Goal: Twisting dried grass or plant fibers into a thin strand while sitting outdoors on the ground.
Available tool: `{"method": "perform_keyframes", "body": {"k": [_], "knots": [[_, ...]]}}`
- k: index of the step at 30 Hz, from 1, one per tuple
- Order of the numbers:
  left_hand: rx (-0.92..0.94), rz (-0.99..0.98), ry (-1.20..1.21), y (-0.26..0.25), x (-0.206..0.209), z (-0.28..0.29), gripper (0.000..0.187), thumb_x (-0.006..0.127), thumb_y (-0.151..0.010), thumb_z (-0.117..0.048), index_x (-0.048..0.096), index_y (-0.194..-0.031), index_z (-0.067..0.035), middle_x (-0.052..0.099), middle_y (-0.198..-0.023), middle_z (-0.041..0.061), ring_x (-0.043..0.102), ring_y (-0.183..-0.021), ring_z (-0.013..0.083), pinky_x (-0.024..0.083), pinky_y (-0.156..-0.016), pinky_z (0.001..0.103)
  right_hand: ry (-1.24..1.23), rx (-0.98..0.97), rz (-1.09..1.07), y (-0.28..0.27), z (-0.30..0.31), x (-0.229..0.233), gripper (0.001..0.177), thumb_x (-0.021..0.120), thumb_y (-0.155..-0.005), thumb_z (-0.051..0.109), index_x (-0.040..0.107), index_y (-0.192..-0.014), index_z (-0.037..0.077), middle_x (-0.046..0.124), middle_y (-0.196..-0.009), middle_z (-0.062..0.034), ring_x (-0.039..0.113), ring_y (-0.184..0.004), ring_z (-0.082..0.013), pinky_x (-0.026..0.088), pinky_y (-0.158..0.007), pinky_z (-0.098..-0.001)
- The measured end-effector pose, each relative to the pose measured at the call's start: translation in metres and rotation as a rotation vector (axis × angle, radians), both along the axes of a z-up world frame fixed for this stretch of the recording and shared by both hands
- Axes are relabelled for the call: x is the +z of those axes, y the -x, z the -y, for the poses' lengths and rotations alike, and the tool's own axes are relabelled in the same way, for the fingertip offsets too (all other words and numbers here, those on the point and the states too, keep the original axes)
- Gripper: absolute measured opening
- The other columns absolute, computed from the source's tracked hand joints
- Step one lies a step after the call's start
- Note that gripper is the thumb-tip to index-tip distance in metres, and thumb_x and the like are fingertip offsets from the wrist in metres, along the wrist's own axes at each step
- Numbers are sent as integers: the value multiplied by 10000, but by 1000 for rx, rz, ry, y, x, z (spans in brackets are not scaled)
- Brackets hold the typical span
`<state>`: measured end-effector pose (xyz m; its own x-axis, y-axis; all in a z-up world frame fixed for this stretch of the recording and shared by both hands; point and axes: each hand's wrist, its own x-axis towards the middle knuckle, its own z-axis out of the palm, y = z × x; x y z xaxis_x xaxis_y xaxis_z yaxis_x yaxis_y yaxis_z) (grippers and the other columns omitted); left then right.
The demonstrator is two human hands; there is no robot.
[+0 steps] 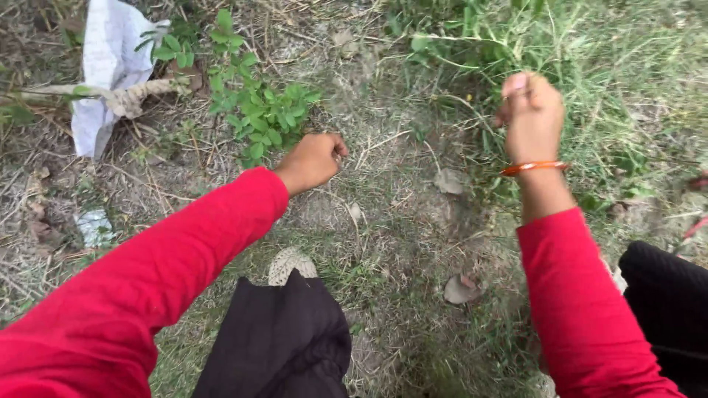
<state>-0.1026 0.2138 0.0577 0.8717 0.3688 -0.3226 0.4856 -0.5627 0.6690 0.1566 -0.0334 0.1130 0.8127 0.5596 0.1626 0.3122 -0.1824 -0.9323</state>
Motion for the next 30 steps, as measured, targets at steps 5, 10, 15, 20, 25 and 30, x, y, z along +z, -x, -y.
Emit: {"method": "perform_keyframes", "body": {"k": [5,10,15,20,25,30], "knots": [[-23,-114,36,-2,10,9,418,524,-803,36,720,-1142,-111,743,-1079,140,726,-1006,289,530,-943,396,807,-308,458,-71,75,-17,307,612,-1183,296,658,-1064,16,661,-897,-162,652,-839,-318,498,-836,-443],[-15,-169,29,0,11,14,391,528,-830,18,726,-1139,-117,753,-1078,130,722,-1011,286,530,-942,407,952,-361,717,-43,71,14,662,754,-805,235,518,-1386,23,446,-1310,-323,416,-1243,-502,360,-909,-660],[-54,-138,-26,6,5,8,262,580,-879,-66,726,-1096,-83,750,-1078,139,723,-1011,303,547,-930,411,372,-294,753,-1,13,27,717,496,-710,-126,545,-1397,76,450,-1408,-222,419,-1443,-365,353,-1241,-477],[33,-222,3,2,6,5,393,567,-805,-8,717,-1149,-122,743,-1065,164,705,-1032,327,528,-944,429,276,347,355,26,-53,-61,323,651,-892,-52,759,-1131,135,750,-1057,-98,750,-936,-253,608,-865,-372],[54,-189,14,8,-3,-2,389,553,-805,-11,728,-1133,-126,744,-1100,148,703,-1053,324,530,-947,428,406,533,331,57,-106,-106,625,814,-750,41,616,-1329,166,647,-1220,-148,645,-1078,-338,538,-951,-435],[122,-254,20,10,-15,-3,375,584,-795,-59,733,-1123,-162,738,-1114,117,694,-1055,324,530,-923,438,514,588,430,86,-154,-117,1017,897,-623,62,437,-1511,245,459,-1405,-184,471,-1237,-446,445,-1042,-499]]}}
